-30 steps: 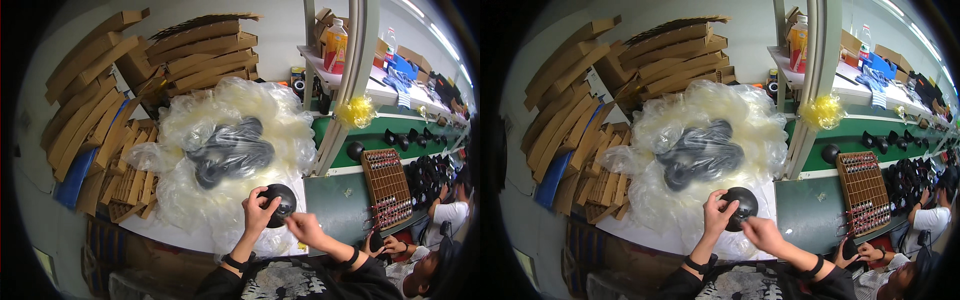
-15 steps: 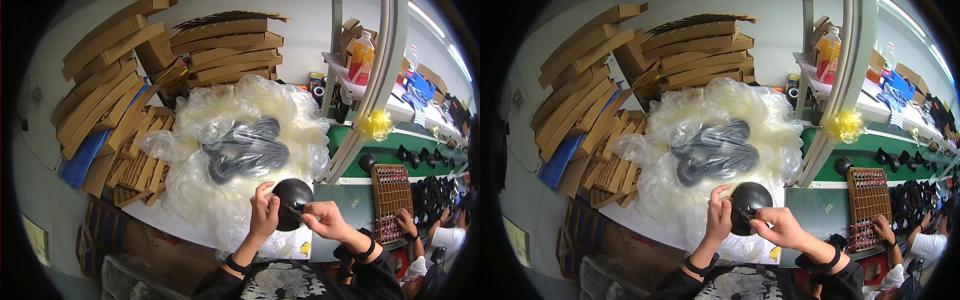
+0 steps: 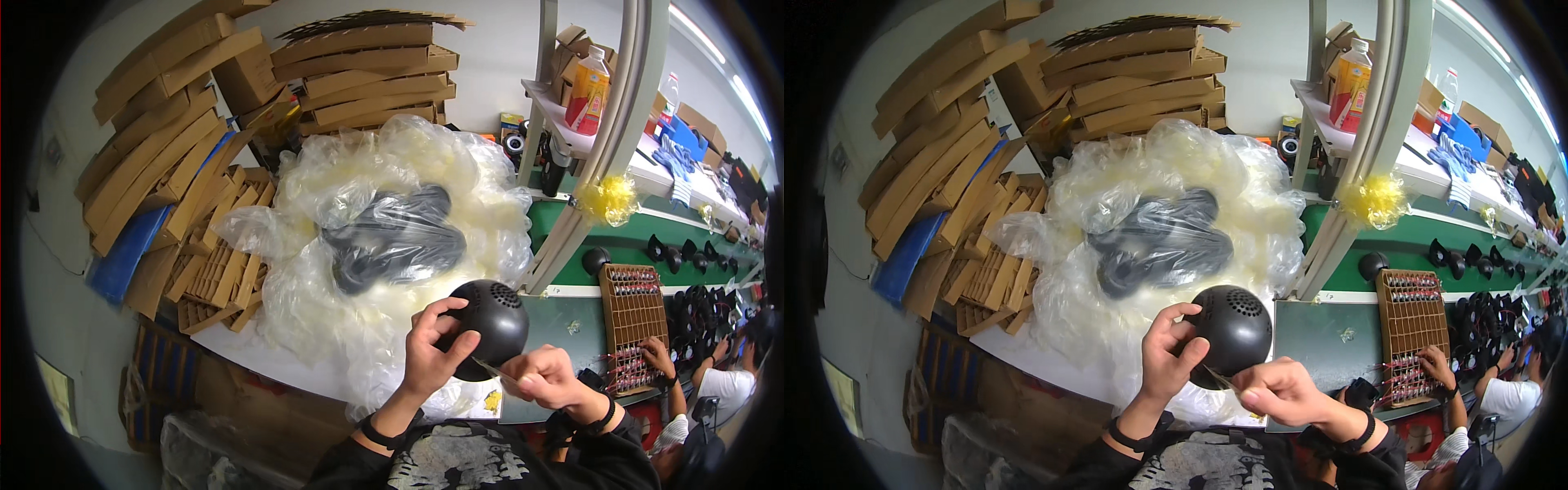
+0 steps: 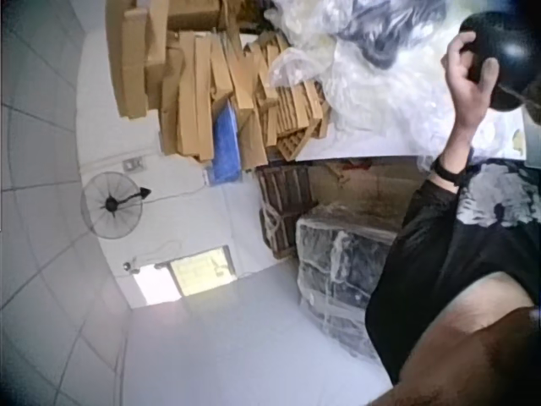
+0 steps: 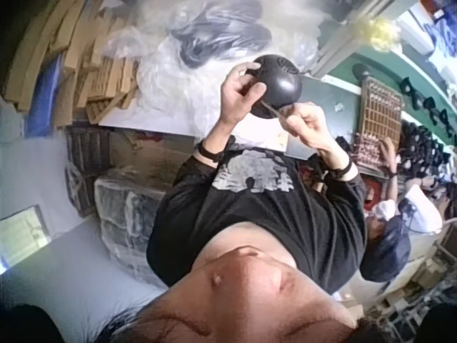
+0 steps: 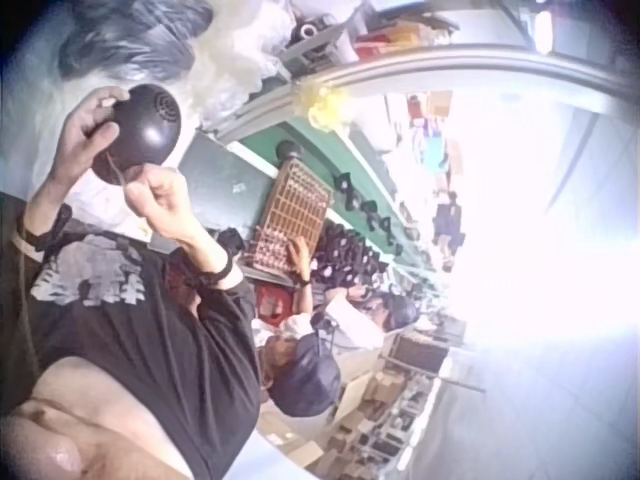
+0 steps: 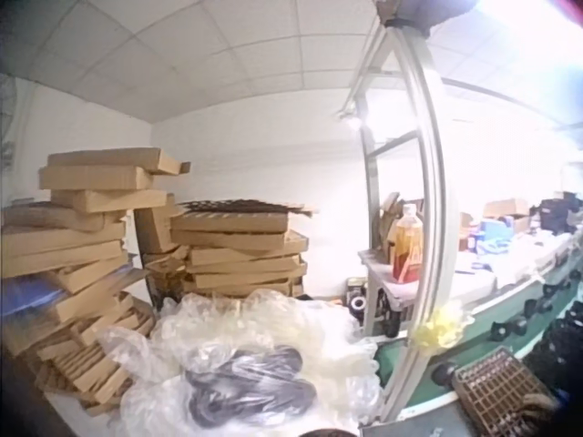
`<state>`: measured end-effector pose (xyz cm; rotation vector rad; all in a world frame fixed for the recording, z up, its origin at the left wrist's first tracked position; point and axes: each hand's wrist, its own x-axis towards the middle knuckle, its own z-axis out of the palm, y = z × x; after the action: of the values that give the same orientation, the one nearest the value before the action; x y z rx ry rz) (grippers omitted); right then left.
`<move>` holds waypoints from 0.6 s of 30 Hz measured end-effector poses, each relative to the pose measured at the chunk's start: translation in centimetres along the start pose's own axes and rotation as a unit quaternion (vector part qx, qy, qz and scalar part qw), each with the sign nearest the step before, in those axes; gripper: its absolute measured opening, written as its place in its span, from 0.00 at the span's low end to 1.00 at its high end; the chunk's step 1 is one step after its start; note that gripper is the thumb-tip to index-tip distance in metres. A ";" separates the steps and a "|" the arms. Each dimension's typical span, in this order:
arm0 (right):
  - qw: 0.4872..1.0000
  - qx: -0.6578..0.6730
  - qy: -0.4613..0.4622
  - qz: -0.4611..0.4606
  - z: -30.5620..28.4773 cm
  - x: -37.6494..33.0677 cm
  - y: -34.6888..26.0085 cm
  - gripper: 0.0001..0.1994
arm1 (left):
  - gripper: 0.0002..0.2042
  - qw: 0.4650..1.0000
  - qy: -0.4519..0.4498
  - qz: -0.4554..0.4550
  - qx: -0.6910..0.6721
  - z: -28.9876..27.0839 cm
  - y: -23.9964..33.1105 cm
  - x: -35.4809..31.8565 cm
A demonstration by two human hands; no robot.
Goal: Sort and pack black plastic dome-shaped components from a large plastic bag into smaller organized batches.
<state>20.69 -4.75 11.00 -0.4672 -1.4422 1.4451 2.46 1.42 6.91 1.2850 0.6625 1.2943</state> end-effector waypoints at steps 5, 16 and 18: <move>0.999 0.023 0.004 -0.047 -0.7 -2.5 -2.1 0.17 | 0.26 0.948 0.038 0.145 0.280 -0.2 1.2 0.8; 0.472 -0.774 0.422 0.007 -22.7 0.8 -6.4 0.20 | 0.27 0.991 0.074 0.079 0.083 -5.5 -0.2 -1.7; 0.457 -0.750 0.473 0.066 -21.7 1.3 -3.7 0.25 | 0.27 0.996 0.067 0.063 0.010 -5.5 0.1 -2.0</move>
<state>39.46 6.79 10.22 -2.0576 -1.2355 -0.6099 -3.08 1.23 5.11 1.2804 0.6976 1.4913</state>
